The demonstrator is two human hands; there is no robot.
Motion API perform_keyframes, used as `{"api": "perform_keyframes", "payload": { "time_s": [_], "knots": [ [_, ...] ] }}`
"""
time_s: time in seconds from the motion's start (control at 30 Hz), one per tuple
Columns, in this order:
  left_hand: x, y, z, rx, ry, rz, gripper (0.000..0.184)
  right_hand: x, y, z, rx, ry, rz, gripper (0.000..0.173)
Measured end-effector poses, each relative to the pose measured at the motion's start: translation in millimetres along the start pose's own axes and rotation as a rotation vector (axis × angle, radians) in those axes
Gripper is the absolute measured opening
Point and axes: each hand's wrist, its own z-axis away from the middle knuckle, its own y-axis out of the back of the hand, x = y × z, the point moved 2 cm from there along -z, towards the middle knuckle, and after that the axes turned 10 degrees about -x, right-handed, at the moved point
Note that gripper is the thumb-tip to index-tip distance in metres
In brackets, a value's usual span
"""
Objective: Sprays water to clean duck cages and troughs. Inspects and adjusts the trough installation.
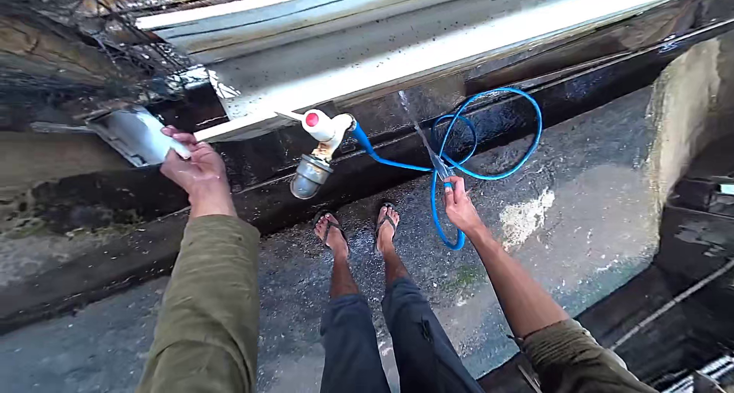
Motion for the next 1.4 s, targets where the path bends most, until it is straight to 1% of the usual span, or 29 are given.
{"api": "perform_keyframes", "payload": {
  "time_s": [0.07, 0.13, 0.23, 0.3, 0.37, 0.47, 0.53, 0.63, 0.73, 0.87, 0.93, 1.0, 1.1, 1.17, 1.23, 1.3, 1.37, 1.4],
  "knots": [
    [-11, -1, 7, -0.042, 0.017, -0.023, 0.033, 8, -6, 5, 0.033, 0.05, -0.015, 0.043],
    [-11, 0, 12, -0.061, 0.051, -0.03, 0.035, 3, -17, 6, 0.031, 0.107, -0.045, 0.045],
    [-9, 4, 15, -0.054, 0.116, 0.026, 0.037, -2, -29, 12, 0.023, 0.101, -0.023, 0.045],
    [-11, -2, 12, 0.025, 0.145, 0.071, 0.039, -6, -33, 15, 0.035, 0.085, -0.001, 0.044],
    [-13, -9, 5, 0.139, 0.123, 0.106, 0.037, -11, -36, 17, 0.035, 0.08, 0.009, 0.044],
    [-15, -8, 5, 0.274, 0.151, 0.068, 0.028, -13, -36, 18, 0.051, 0.099, 0.0, 0.045],
    [-12, -5, 10, 0.326, 0.182, 0.051, 0.024, -15, -35, 17, 0.071, 0.11, -0.011, 0.044],
    [-9, 8, 17, 0.305, 0.211, 0.075, 0.021, -14, -34, 17, 0.076, 0.108, -0.02, 0.044],
    [-16, 25, 29, 0.222, 0.285, 0.01, 0.017, -12, -36, 15, 0.087, 0.103, -0.028, 0.043],
    [-22, 37, 66, 0.16, 0.388, -0.071, 0.016, -13, -37, 18, 0.068, 0.105, -0.041, 0.044],
    [-14, 45, 94, 0.098, 0.423, -0.151, 0.019, -15, -37, 19, 0.032, 0.11, -0.039, 0.045],
    [-1, 58, 133, 0.057, 0.489, -0.24, 0.02, -15, -33, 19, -0.002, 0.11, -0.022, 0.045],
    [11, 79, 196, 0.145, 0.636, -0.451, 0.022, -19, -28, 13, -0.079, 0.084, 0.016, 0.044],
    [0, 92, 235, 0.192, 0.781, -0.577, 0.023, -28, -27, 11, -0.154, 0.08, 0.065, 0.044],
    [-27, 101, 266, 0.215, 0.896, -0.644, 0.03, -42, -30, 13, -0.247, 0.065, 0.134, 0.045],
    [-62, 94, 278, 0.208, 0.944, -0.695, 0.041, -60, -38, 13, -0.38, 0.035, 0.206, 0.046],
    [-100, 90, 278, 0.216, 0.937, -0.782, 0.05, -74, -52, 13, -0.51, 0.019, 0.283, 0.047],
    [-118, 93, 276, 0.226, 0.931, -0.857, 0.05, -79, -61, 12, -0.558, 0.03, 0.324, 0.047]
  ]
}}
